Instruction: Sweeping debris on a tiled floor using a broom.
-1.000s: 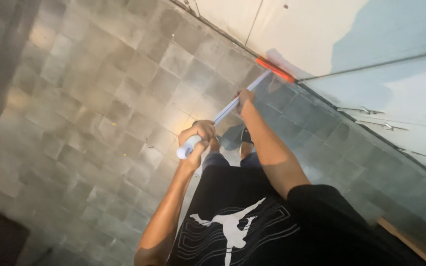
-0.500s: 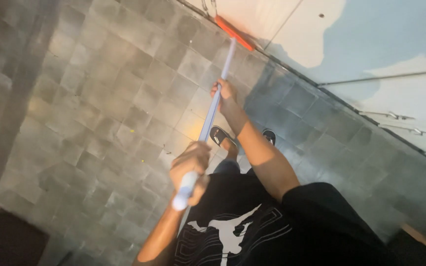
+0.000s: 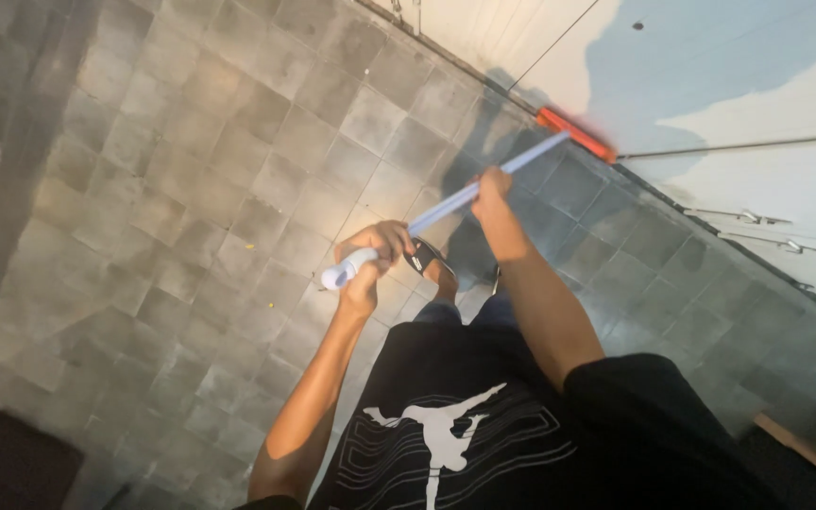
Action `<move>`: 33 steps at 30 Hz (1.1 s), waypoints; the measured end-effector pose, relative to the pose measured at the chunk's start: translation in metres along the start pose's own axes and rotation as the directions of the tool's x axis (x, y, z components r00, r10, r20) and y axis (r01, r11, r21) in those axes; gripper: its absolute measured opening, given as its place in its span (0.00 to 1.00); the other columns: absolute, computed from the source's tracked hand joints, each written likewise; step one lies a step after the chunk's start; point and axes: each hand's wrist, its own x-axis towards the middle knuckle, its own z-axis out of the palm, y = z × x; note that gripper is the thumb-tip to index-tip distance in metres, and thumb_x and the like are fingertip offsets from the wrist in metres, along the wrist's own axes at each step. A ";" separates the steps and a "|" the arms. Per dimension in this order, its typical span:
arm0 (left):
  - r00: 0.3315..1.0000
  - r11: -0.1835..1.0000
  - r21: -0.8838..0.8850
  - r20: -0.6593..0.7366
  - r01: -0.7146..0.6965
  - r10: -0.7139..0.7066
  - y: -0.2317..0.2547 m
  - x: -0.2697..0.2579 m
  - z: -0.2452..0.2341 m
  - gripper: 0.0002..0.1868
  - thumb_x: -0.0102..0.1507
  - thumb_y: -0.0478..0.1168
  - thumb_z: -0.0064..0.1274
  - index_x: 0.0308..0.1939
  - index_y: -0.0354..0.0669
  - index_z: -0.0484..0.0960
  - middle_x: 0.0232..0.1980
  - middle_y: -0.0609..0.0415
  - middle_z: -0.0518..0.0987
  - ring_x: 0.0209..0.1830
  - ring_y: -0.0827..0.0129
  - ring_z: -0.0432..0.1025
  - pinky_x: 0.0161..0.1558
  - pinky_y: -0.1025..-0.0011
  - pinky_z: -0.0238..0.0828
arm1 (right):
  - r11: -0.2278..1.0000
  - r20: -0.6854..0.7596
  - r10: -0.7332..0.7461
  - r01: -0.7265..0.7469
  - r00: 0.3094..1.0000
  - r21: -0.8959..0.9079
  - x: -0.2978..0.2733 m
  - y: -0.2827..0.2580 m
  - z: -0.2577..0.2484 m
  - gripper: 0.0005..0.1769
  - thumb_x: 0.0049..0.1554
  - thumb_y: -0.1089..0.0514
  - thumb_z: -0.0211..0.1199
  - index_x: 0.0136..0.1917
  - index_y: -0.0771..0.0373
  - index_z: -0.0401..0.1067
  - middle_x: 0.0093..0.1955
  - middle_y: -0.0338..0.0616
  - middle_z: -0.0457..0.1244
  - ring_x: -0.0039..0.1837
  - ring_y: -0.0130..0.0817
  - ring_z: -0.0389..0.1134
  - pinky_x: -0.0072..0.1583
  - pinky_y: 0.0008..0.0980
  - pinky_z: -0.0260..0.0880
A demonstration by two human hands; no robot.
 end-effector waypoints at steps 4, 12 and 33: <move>0.999 1.000 -0.005 -0.049 -0.002 0.002 -0.005 -0.011 -0.014 0.09 0.55 0.39 0.46 0.25 0.39 0.66 0.29 0.51 0.68 0.38 0.56 0.68 0.54 0.57 0.67 | 0.999 0.060 -0.032 0.033 0.998 -0.011 -0.002 0.034 0.026 0.02 0.58 0.64 0.52 0.46 0.62 0.63 0.31 0.43 0.57 0.27 0.34 0.59 0.28 0.34 0.59; 0.988 0.919 0.367 0.104 -0.147 0.117 0.022 -0.029 -0.013 0.05 0.53 0.34 0.45 0.30 0.41 0.66 0.31 0.52 0.69 0.44 0.54 0.75 0.71 0.47 0.64 | 0.980 0.497 0.194 -0.148 0.846 -0.130 -0.034 0.054 0.096 0.07 0.65 0.59 0.54 0.47 0.65 0.62 0.33 0.45 0.57 0.32 0.35 0.60 0.35 0.36 0.66; 0.962 0.993 0.032 -0.248 -0.113 0.118 0.029 -0.013 -0.034 0.04 0.56 0.34 0.44 0.31 0.37 0.69 0.29 0.49 0.71 0.36 0.57 0.72 0.67 0.45 0.68 | 0.988 0.110 0.107 -0.117 0.988 0.097 -0.080 0.029 0.058 0.10 0.62 0.60 0.52 0.39 0.61 0.58 0.29 0.41 0.53 0.26 0.32 0.56 0.26 0.33 0.56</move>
